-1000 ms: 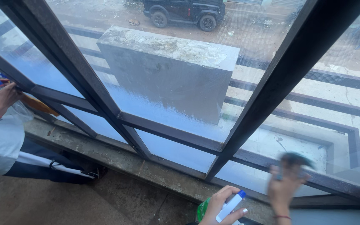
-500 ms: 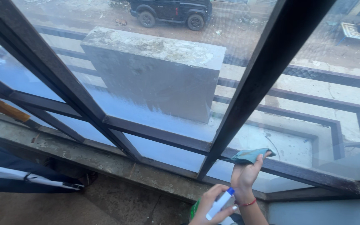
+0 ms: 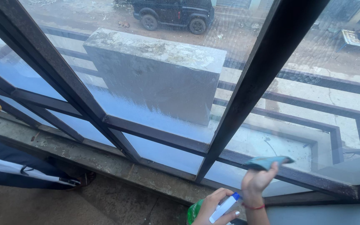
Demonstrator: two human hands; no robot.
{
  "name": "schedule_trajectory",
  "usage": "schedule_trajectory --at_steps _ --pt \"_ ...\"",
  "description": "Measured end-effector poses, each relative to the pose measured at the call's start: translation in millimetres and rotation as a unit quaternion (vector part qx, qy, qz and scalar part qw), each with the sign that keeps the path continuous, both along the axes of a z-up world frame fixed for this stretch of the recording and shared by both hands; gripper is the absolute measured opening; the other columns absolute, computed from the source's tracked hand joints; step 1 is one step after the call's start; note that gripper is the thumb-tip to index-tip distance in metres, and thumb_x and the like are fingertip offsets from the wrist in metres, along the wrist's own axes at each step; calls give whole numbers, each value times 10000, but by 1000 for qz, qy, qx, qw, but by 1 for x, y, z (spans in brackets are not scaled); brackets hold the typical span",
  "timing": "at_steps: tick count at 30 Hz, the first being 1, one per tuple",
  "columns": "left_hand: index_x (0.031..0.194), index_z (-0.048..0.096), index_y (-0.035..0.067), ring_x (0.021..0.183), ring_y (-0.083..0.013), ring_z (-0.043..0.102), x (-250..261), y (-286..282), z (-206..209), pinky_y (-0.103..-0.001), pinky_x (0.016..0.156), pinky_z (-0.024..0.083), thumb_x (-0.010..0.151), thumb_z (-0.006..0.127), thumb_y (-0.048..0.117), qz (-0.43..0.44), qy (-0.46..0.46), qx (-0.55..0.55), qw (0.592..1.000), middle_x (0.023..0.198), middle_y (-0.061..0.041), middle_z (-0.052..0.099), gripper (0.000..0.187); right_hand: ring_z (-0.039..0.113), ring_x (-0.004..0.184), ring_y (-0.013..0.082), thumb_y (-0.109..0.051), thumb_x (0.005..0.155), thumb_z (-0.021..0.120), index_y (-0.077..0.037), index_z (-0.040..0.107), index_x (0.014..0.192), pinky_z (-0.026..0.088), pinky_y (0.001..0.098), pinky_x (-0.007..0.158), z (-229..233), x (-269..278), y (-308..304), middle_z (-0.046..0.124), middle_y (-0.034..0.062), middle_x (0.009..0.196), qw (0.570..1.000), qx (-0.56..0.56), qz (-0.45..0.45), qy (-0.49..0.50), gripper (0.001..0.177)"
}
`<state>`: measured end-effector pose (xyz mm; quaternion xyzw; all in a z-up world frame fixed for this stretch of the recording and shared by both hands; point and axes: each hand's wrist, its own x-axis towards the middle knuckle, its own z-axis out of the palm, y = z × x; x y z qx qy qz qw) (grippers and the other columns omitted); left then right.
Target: The person cleans a large glass window pane using a spray bottle and a cloth. They repeatedly spray the glass surface and wipe it with a cloth in circular and linear motions. The person works on different sections of the window, including the frame and the glass, while standing on a balcony.
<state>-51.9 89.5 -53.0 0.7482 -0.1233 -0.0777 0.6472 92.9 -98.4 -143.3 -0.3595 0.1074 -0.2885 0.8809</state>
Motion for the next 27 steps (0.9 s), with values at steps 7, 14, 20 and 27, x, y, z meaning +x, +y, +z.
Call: schedule_trajectory --at_steps 7,14,20,27 --pt "1207 659 34 1029 -212 705 -2 -1 5 -319 893 531 851 776 415 -22 36 13 999 1105 -107 675 534 365 1525 338 -688 896 617 -17 263 1582 327 470 1273 4 36 -142 377 186 1604 982 -48 -180 -12 1023" --pt "1214 663 31 1006 -215 691 -2 4 13 -321 860 524 848 773 400 -11 16 2 1000 1086 -104 667 532 213 1536 336 -604 954 528 -63 51 1626 239 501 1259 22 2 -34 191 177 1636 979 -160 -119 45 986" --pt "1221 655 33 1028 -206 693 -2 6 12 -302 888 521 875 771 398 -21 22 -4 1000 1092 -92 672 516 286 1592 334 -698 1018 494 -11 197 1644 238 480 1317 26 17 -149 287 188 1700 973 -169 -154 1 975" --pt "1240 653 36 1038 -211 677 10 -1 9 -322 888 521 884 772 407 -52 9 -1 999 1097 -95 660 527 362 1503 505 -614 1033 429 -38 286 1629 297 589 1270 24 17 -121 337 303 1591 971 -94 -150 159 841"
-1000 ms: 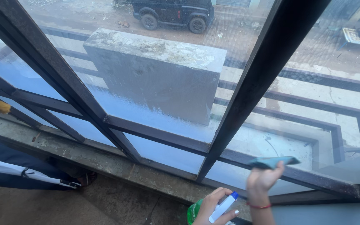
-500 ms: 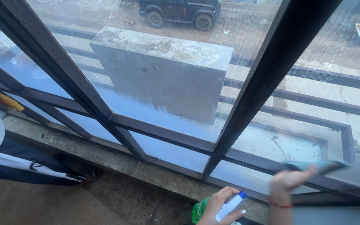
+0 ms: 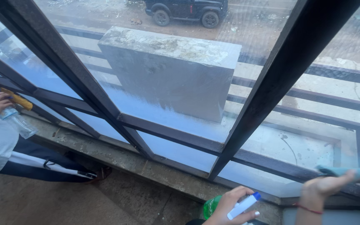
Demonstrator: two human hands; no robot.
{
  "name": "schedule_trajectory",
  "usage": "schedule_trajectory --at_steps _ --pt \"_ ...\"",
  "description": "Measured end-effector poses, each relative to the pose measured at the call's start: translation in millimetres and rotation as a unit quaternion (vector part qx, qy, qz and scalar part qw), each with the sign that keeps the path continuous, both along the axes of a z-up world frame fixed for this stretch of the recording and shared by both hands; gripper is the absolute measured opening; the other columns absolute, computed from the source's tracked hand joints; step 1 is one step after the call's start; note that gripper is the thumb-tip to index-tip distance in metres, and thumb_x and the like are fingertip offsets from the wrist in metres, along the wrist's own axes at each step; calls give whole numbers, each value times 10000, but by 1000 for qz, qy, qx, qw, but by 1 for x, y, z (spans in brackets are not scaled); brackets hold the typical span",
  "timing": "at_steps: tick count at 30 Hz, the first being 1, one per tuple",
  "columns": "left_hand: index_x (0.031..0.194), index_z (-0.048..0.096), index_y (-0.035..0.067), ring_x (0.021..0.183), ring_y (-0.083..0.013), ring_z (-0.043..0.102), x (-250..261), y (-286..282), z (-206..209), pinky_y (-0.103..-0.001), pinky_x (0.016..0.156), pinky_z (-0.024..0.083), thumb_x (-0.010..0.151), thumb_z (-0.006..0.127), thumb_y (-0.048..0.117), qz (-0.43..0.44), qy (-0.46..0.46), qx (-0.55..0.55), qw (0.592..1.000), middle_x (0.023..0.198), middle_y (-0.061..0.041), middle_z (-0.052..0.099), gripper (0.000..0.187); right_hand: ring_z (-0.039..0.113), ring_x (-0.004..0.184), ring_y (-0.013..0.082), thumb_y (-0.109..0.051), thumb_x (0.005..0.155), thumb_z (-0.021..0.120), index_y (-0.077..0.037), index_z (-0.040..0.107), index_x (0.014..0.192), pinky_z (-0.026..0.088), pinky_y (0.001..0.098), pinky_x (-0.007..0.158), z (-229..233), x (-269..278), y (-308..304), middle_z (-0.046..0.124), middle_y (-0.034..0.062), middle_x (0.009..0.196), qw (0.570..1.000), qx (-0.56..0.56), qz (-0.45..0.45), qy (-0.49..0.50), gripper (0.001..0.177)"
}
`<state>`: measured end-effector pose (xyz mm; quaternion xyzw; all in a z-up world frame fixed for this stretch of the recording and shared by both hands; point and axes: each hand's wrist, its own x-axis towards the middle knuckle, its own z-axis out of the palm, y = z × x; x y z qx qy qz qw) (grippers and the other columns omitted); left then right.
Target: The person cleans a large glass window pane using a spray bottle and a cloth. They repeatedly spray the glass surface and wipe it with a cloth in circular and linear motions. The person works on different sections of the window, including the frame and the glass, while standing on a balcony.
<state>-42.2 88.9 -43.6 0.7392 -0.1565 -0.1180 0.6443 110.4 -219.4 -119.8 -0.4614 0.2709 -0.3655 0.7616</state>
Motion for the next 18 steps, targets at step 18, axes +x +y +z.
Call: schedule_trajectory --at_steps 18 --pt "1190 649 62 931 -210 681 34 -74 -3 -311 823 536 844 827 303 20 -46 11 999 1044 -83 654 458 124 1627 413 -460 1128 347 -187 244 1667 146 535 1316 89 -51 -13 123 234 1729 822 -568 7 -39 613"
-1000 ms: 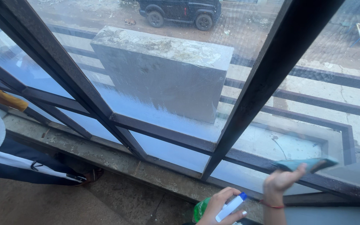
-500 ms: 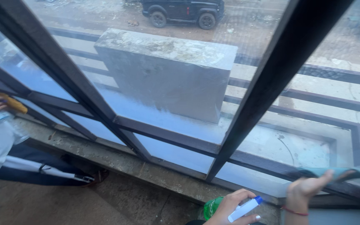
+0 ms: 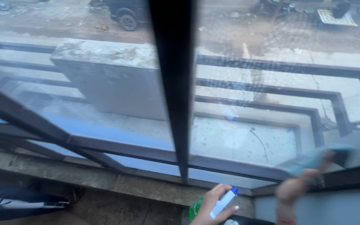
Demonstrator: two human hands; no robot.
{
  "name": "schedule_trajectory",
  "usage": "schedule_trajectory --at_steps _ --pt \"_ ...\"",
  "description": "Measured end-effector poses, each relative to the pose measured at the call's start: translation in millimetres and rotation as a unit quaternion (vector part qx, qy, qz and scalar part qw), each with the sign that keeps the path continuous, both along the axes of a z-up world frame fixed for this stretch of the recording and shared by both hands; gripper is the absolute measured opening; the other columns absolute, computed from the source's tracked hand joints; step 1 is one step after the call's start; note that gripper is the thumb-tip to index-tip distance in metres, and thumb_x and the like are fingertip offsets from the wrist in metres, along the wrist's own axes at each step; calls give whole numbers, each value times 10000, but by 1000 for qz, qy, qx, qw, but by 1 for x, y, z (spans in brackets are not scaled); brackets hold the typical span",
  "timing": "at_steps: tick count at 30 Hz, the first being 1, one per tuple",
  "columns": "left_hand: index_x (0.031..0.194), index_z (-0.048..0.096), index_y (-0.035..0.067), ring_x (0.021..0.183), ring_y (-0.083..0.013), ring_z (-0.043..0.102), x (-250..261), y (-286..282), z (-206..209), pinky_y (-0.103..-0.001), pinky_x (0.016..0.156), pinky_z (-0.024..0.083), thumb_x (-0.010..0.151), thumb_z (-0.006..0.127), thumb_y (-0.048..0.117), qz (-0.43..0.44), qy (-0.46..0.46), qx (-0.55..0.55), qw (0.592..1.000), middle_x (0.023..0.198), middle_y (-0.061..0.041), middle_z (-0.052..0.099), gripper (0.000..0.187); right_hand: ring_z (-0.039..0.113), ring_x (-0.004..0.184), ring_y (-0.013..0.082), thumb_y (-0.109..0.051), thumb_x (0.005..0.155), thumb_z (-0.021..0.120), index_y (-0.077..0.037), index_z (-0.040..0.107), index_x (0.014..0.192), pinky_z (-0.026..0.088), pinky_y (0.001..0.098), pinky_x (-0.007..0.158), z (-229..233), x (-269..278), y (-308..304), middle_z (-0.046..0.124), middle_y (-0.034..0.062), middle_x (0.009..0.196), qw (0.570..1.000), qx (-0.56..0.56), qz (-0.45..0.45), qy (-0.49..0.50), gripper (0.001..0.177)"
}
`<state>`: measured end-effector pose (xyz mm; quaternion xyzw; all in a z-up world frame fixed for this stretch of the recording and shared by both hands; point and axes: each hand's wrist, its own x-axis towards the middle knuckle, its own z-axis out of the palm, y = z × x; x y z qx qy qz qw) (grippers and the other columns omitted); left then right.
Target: The person cleans a large glass window pane using a spray bottle and a cloth. They repeatedly spray the glass surface and wipe it with a cloth in circular and linear motions. The person works on different sections of the window, including the frame and the glass, while standing on a balcony.
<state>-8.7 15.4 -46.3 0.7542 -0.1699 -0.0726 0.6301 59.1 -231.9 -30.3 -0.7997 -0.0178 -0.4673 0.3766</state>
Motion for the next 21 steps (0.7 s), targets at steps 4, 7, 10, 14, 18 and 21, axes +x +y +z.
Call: schedule_trajectory --at_steps 4,7,10,14,18,21 --pt "1174 652 65 932 -201 680 10 -30 9 -314 817 538 834 819 280 -25 2 -8 1000 1057 -86 662 435 130 1589 457 -453 1091 374 -178 307 1639 171 567 1272 -33 -3 7 139 279 1693 990 -121 17 72 616" --pt "1176 658 71 917 -200 684 17 -55 8 -314 810 535 820 820 283 -45 23 12 999 1046 -84 662 444 228 1579 370 -480 1061 429 -243 379 1570 243 543 1278 -32 2 -36 201 212 1684 984 -146 5 99 564" --pt "1192 666 68 965 -198 693 20 -76 -1 -319 838 531 829 828 269 -62 34 31 997 1065 -85 669 445 57 1617 457 -463 1160 317 -232 240 1685 147 605 1325 -2 5 -78 15 249 1709 989 -117 -86 5 579" --pt "1186 675 65 1021 -183 705 24 -97 -9 -309 873 535 823 836 233 -54 36 26 998 1081 -81 687 431 54 1651 453 -474 1152 261 -254 204 1702 128 600 1325 37 15 -108 16 219 1731 991 -99 -89 -26 595" --pt "1172 670 112 904 -147 707 31 -115 -5 -289 803 552 789 823 225 -45 145 45 987 1052 -34 679 427 31 1614 447 -448 1105 353 -200 278 1639 71 639 1316 0 28 -103 46 207 1729 983 -174 -47 -23 594" --pt "1147 667 86 936 -120 697 33 -130 -6 -281 842 539 775 851 176 -38 133 27 990 1041 -39 698 425 65 1567 456 -437 1030 497 -193 416 1550 86 666 1260 -63 26 -96 90 228 1688 961 -274 -26 12 580"
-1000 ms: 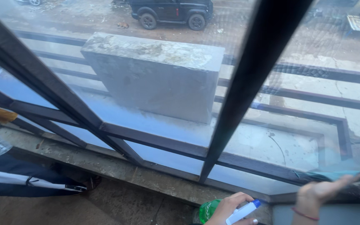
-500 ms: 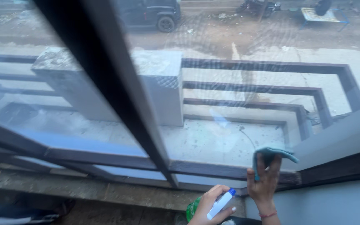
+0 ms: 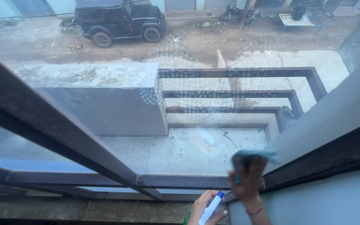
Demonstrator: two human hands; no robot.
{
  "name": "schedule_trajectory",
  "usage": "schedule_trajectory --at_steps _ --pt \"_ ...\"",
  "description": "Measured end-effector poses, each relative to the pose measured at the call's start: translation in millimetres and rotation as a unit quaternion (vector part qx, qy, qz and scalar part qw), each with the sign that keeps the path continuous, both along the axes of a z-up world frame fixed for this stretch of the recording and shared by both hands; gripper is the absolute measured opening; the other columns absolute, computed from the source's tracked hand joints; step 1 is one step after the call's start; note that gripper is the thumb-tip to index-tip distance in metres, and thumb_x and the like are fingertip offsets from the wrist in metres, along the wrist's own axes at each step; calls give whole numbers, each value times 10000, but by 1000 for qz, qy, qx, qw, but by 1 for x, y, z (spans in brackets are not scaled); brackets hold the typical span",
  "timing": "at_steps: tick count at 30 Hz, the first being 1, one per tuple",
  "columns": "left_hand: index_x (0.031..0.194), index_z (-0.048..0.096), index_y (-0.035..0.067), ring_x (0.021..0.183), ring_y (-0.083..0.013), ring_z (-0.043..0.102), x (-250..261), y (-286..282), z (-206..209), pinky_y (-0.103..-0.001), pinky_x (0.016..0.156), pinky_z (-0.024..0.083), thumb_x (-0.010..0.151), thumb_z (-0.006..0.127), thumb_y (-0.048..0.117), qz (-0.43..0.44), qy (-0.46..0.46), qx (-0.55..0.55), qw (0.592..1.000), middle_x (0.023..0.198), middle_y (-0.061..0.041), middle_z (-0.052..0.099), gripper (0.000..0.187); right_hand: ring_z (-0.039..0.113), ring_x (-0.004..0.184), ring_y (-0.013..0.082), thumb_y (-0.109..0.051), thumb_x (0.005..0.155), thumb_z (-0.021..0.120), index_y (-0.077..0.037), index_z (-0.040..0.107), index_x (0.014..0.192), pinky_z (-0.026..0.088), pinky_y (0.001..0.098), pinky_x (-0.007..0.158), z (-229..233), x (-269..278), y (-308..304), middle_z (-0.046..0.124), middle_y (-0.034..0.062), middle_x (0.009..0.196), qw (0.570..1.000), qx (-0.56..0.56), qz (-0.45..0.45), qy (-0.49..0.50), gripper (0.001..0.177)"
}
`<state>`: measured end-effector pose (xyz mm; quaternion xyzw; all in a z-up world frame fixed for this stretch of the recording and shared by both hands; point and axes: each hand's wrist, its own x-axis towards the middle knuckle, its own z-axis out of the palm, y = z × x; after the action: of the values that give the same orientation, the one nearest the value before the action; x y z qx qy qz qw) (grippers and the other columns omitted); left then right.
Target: The person cleans a large glass window pane using a spray bottle and a cloth. They repeatedly spray the glass surface and wipe it with a cloth in circular and linear motions. The person works on different sections of the window, including the frame and the glass, while standing on a balcony.
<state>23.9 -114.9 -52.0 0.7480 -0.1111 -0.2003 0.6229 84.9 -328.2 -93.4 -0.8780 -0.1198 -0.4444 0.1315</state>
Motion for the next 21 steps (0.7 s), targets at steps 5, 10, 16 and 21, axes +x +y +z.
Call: schedule_trajectory --at_steps 5,10,16,21 --pt "1154 673 80 939 -114 694 0 -24 1 -280 847 533 759 865 148 30 -13 -35 999 1023 -37 692 445 176 1537 473 -442 966 558 -241 485 1482 175 644 1231 -66 -29 -13 215 222 1651 996 39 -17 74 558" --pt "1147 671 100 890 -120 701 -1 -47 13 -279 832 548 743 871 187 12 29 20 999 973 -27 672 459 170 1547 477 -390 986 599 -191 515 1454 131 668 1252 -19 -13 -41 206 235 1658 999 39 12 18 516" --pt "1150 678 88 906 -118 706 -8 -57 2 -273 826 556 779 879 194 -21 -29 14 999 1037 -35 686 435 27 1584 476 -347 1044 588 -199 374 1567 29 680 1272 33 4 -38 82 226 1701 997 59 -2 -49 584" --pt "1167 665 102 843 -75 725 -13 -42 -8 -224 791 560 775 870 178 28 -5 -17 999 976 -38 700 449 -34 1565 460 -417 1004 544 -224 228 1631 -19 692 1249 -44 7 -32 12 241 1687 998 42 -32 -27 728"
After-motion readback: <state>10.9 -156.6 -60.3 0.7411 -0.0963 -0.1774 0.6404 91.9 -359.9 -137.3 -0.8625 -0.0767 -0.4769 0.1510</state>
